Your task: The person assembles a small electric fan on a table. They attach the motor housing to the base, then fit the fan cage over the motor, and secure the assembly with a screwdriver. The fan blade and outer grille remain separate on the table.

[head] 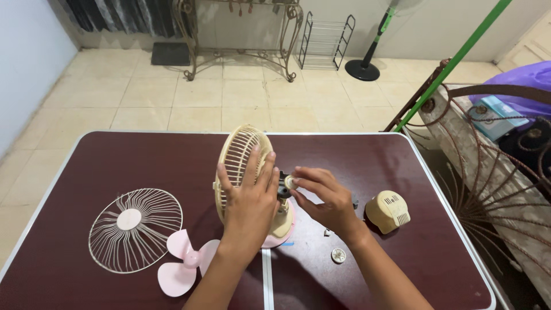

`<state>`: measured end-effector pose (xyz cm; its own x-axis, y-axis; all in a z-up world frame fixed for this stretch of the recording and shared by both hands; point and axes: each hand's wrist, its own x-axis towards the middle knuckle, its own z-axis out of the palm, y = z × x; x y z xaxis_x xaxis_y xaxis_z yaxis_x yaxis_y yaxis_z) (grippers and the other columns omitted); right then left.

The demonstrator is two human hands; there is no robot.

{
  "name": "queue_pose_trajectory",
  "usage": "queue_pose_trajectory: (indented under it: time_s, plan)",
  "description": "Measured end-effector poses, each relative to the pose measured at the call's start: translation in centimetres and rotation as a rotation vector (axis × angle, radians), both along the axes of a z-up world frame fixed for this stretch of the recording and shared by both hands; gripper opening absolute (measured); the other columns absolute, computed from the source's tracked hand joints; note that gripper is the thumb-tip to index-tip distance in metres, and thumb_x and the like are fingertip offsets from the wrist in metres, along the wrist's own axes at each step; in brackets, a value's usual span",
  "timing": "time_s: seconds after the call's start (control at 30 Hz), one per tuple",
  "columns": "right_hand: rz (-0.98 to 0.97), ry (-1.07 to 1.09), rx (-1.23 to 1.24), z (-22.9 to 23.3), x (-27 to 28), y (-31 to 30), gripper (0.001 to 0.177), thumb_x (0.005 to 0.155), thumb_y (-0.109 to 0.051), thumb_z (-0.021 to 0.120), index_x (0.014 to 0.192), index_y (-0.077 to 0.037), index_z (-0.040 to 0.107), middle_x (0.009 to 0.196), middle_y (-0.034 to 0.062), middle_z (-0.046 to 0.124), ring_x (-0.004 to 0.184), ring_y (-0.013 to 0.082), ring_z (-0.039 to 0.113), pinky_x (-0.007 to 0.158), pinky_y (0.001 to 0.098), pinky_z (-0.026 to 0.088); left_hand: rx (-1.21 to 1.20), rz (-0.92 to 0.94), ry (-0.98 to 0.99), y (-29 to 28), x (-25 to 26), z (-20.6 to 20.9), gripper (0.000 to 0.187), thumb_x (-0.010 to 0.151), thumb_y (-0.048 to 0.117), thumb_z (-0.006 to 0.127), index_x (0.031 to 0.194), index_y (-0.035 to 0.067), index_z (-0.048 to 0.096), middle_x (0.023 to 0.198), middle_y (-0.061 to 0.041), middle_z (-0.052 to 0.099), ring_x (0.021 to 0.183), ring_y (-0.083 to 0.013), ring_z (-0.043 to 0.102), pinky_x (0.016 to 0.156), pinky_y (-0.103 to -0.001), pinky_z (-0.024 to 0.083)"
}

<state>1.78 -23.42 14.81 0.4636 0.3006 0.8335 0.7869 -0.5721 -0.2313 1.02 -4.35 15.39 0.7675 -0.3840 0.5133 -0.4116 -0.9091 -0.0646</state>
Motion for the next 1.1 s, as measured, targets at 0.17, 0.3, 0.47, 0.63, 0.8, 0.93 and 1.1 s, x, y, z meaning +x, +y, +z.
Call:
queue_pose_trajectory:
  time_s: [0.17,0.3,0.47,0.63,0.8,0.93,1.1]
  plan:
    - [0.043,0.075,-0.083,0.3,0.5,0.7,0.029,0.080,-0.007,0.087,0.106,-0.007,0.075,0.120,0.0068,0.074,0.106,0.0244,0.071,0.094,0.0359,0.058,-0.008,-0.002,-0.028,0.3,0.2,-0.2,0.050,0.079,0.031,0.075,0.126,0.014,0.071,0.151,-0.001,0.053,0.149,-0.0249,0.034,0.111,-0.078,0.007]
    - [0.039,0.143,-0.119,0.4,0.6,0.7,0.028,0.081,-0.009,0.085,0.106,-0.006,0.075,0.120,0.0077,0.074,0.106,0.0250,0.071,0.094,0.0368,0.058,-0.095,-0.109,-0.068,0.7,0.0,-0.8,0.041,0.081,0.029,0.074,0.119,0.016,0.074,0.145,-0.003,0.058,0.146,-0.0253,0.038,0.110,-0.080,0.008]
    - [0.073,0.179,-0.091,0.5,0.5,0.7,0.027,0.083,-0.008,0.082,0.108,-0.004,0.073,0.120,0.0085,0.074,0.109,0.0242,0.073,0.106,0.0423,0.054,-0.120,-0.133,-0.123,1.0,-0.2,-1.0,0.041,0.081,0.031,0.075,0.119,0.017,0.075,0.139,-0.001,0.063,0.144,-0.0222,0.042,0.110,-0.078,0.011]
    - [0.094,0.268,-0.053,0.3,0.4,0.5,0.026,0.084,-0.005,0.078,0.109,-0.004,0.072,0.123,0.0092,0.073,0.112,0.0254,0.074,0.112,0.0441,0.052,-0.147,-0.188,-0.117,1.2,-0.3,-1.0,0.037,0.083,0.029,0.073,0.117,0.015,0.076,0.134,-0.002,0.066,0.141,-0.0238,0.045,0.109,-0.078,0.011]
    - [0.074,0.189,-0.143,-0.1,0.4,0.2,0.024,0.081,-0.004,0.080,0.104,-0.005,0.073,0.128,0.0119,0.070,0.115,0.0301,0.071,0.112,0.0463,0.050,-0.159,-0.240,-0.186,1.6,-0.4,-1.1,0.029,0.089,0.020,0.068,0.116,0.017,0.077,0.128,0.003,0.070,0.137,-0.0210,0.050,0.113,-0.076,0.011]
    - [0.074,0.134,-0.088,-0.4,0.1,0.0,0.023,0.082,-0.005,0.080,0.103,-0.005,0.074,0.128,0.0125,0.070,0.116,0.0297,0.071,0.107,0.0427,0.054,-0.158,-0.256,-0.145,1.7,-0.6,-1.1,0.026,0.089,0.020,0.066,0.112,0.015,0.077,0.123,0.002,0.070,0.136,-0.0215,0.052,0.112,-0.077,0.010]
    - [0.008,0.181,0.006,-0.7,-0.3,-1.6,0.016,0.086,-0.003,0.078,0.100,-0.005,0.073,0.125,0.0122,0.071,0.115,0.0256,0.073,0.096,0.0349,0.062,-0.137,-0.240,-0.127,1.5,-0.7,-1.0,0.026,0.088,0.020,0.066,0.111,0.015,0.076,0.122,0.002,0.071,0.136,-0.0217,0.051,0.112,-0.076,0.010]
